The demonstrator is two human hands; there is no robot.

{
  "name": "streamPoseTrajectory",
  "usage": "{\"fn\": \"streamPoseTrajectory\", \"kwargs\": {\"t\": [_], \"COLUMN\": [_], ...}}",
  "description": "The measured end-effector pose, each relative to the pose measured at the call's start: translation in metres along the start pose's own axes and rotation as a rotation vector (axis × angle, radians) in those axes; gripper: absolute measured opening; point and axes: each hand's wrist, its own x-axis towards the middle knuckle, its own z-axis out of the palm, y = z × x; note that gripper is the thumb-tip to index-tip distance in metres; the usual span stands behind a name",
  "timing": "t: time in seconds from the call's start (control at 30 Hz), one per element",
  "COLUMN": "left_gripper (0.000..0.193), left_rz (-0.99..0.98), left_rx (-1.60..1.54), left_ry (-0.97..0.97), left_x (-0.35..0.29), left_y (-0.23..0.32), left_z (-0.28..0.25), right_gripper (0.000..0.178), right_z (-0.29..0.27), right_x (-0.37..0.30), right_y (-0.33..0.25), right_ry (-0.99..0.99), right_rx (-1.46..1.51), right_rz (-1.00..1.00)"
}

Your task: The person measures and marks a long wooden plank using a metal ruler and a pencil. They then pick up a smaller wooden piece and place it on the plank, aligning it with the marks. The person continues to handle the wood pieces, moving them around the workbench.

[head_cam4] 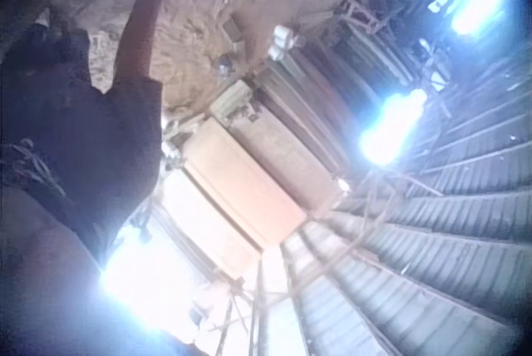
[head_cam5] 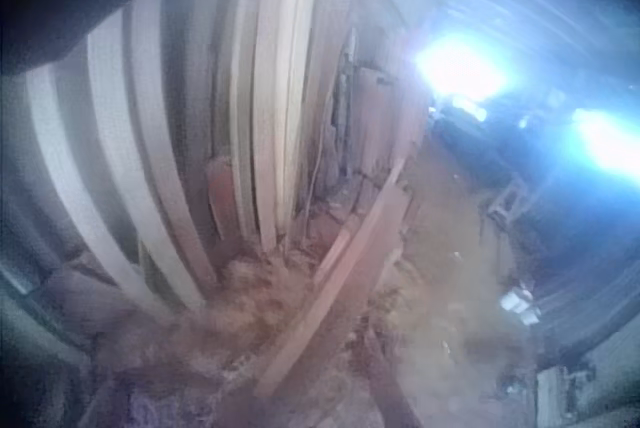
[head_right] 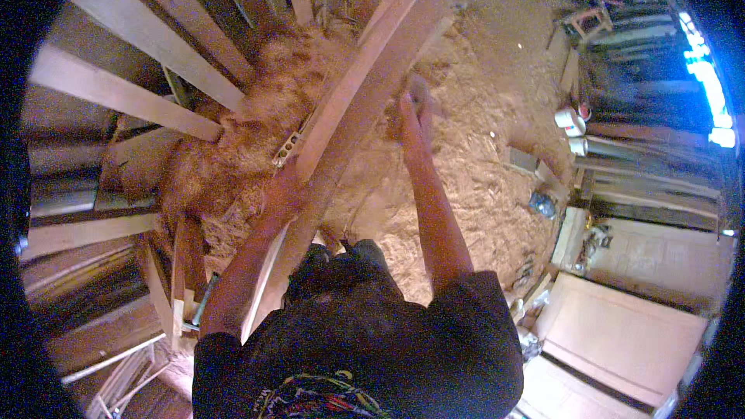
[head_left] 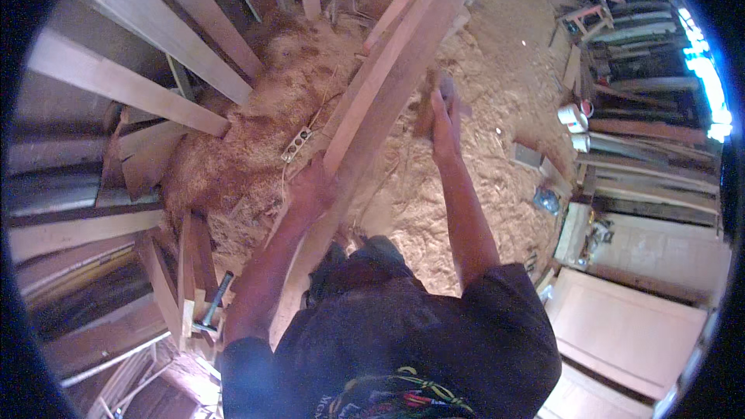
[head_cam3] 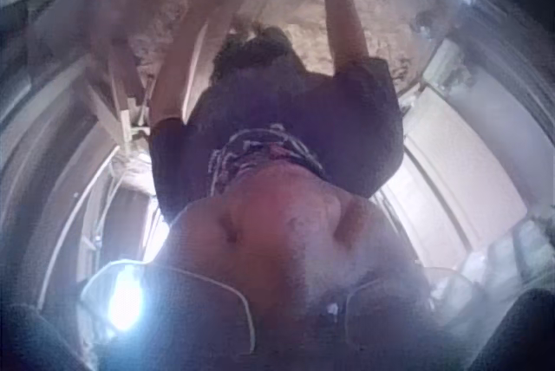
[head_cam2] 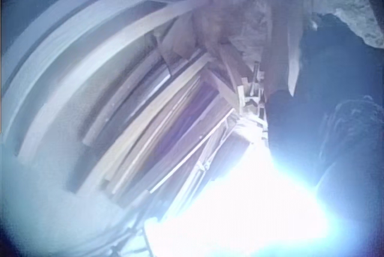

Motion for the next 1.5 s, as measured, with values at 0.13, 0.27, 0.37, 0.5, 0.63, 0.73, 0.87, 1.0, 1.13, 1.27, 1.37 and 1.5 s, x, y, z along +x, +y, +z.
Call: {"fn": "streamPoseTrajectory", "kwargs": {"t": [0.13,0.27,0.37,0.5,0.63,0.73,0.87,1.0,1.13,1.27,1.37,1.5], "left_gripper": [0.073,0.072,0.073,0.073,0.074,0.078,0.079,0.077,0.072,0.064,0.059,0.055], "left_rz": [0.013,0.041,0.149,0.181,0.187,0.166,0.176,0.208,0.256,0.169,0.213,0.197], "left_rx": [-0.004,-0.012,-0.038,-0.022,-0.013,0.006,0.005,-0.009,0.006,0.015,0.03,-0.009], "left_ry": [0.002,-0.09,-0.035,-0.039,-0.018,-0.035,-0.052,-0.01,0.045,-0.026,0.039,0.037], "left_x": [-0.01,-0.013,-0.02,-0.024,-0.022,-0.019,-0.018,-0.028,-0.029,-0.022,-0.02,-0.028], "left_y": [0.019,0.028,0.026,0.024,0.027,0.029,0.027,0.026,0.029,0.029,0.026,0.029], "left_z": [-0.018,-0.033,-0.031,-0.027,-0.028,-0.029,-0.031,-0.035,-0.034,-0.03,-0.029,-0.03], "right_gripper": [0.053,0.05,0.051,0.056,0.057,0.058,0.06,0.06,0.061,0.064,0.067,0.066], "right_z": [0.059,0.089,0.094,0.089,0.087,0.091,0.101,0.107,0.112,0.11,0.099,0.093], "right_x": [0.075,0.112,0.116,0.102,0.051,-0.009,-0.023,0.025,0.006,-0.038,-0.037,-0.045], "right_y": [0.016,0.016,0.016,0.022,0.046,0.072,0.075,0.029,0.015,0.05,0.072,0.077], "right_ry": [0.051,0.172,0.234,0.196,0.205,0.209,0.238,0.216,0.151,0.148,0.165,0.163], "right_rx": [-0.221,-0.447,-0.452,-0.444,-0.611,-0.591,-0.552,-0.491,-0.443,-0.58,-0.573,-0.638], "right_rz": [-0.383,-0.416,-0.344,-0.28,-0.256,-0.304,-0.275,-0.241,-0.285,-0.287,-0.256,-0.189]}}
